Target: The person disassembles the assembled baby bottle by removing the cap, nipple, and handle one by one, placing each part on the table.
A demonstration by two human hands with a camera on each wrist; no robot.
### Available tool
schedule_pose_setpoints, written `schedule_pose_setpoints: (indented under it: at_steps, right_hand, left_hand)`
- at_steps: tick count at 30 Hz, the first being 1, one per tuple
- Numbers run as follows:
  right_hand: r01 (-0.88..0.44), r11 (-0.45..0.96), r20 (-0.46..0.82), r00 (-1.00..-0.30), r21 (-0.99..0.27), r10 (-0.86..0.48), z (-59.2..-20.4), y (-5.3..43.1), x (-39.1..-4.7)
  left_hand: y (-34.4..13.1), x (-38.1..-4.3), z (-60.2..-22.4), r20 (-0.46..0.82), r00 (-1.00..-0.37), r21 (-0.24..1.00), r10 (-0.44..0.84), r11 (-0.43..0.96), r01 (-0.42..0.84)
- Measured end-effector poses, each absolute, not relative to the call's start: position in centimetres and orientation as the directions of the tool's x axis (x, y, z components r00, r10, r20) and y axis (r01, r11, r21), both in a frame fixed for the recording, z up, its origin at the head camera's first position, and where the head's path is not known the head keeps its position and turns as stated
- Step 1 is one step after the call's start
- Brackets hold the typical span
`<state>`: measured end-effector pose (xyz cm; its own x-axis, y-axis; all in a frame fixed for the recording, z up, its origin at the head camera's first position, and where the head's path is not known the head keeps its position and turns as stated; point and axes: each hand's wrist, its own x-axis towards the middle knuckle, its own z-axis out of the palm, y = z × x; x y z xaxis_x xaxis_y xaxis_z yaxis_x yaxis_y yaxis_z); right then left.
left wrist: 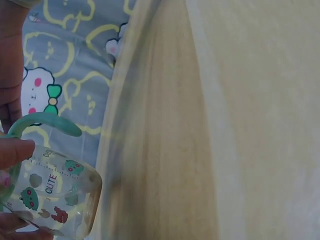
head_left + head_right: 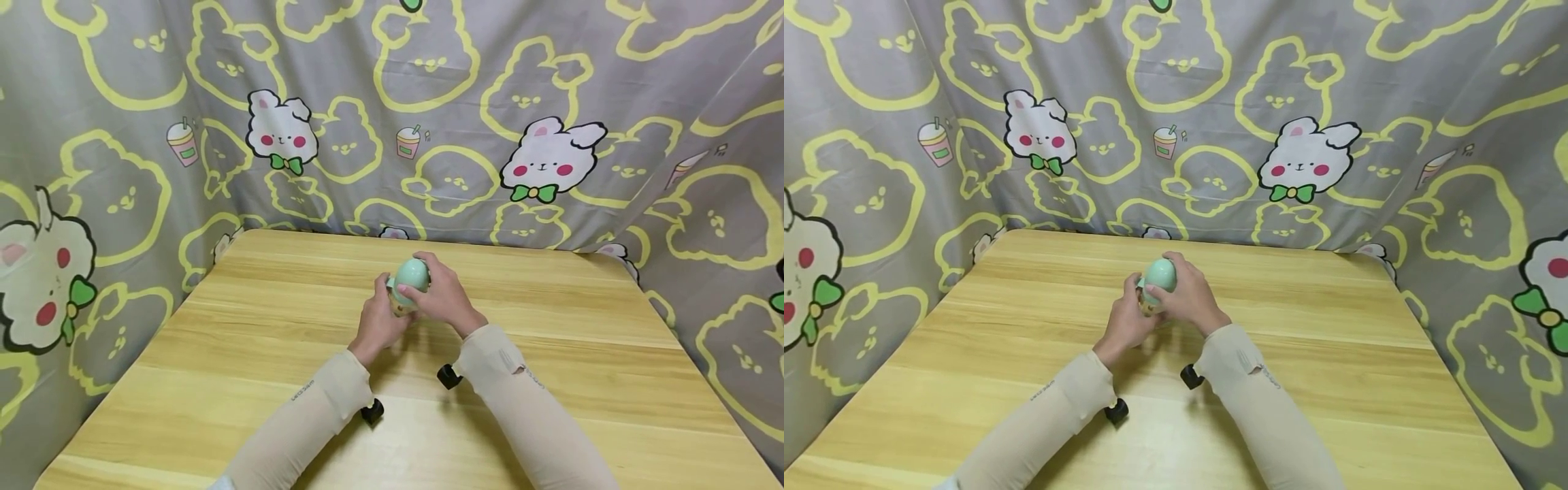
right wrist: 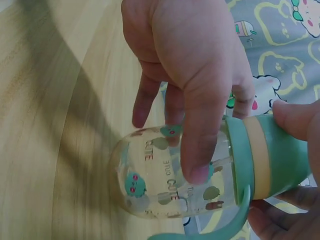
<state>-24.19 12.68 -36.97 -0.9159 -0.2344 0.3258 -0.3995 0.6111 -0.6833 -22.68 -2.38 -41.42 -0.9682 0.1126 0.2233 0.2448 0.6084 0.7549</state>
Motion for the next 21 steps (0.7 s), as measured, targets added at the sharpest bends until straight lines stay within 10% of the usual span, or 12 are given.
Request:
schedule_pose_setpoints:
  at_steps: [21]
  right_hand:
    - [-0.233, 0.621, 0.233, -0.969, -0.748, -0.082, -36.4, 14.2, -23.3]
  left_hand:
    - [-2.5, -22.6, -40.9, 0.328, -0.923, 0.710, 0.199, 0.592, 0.380]
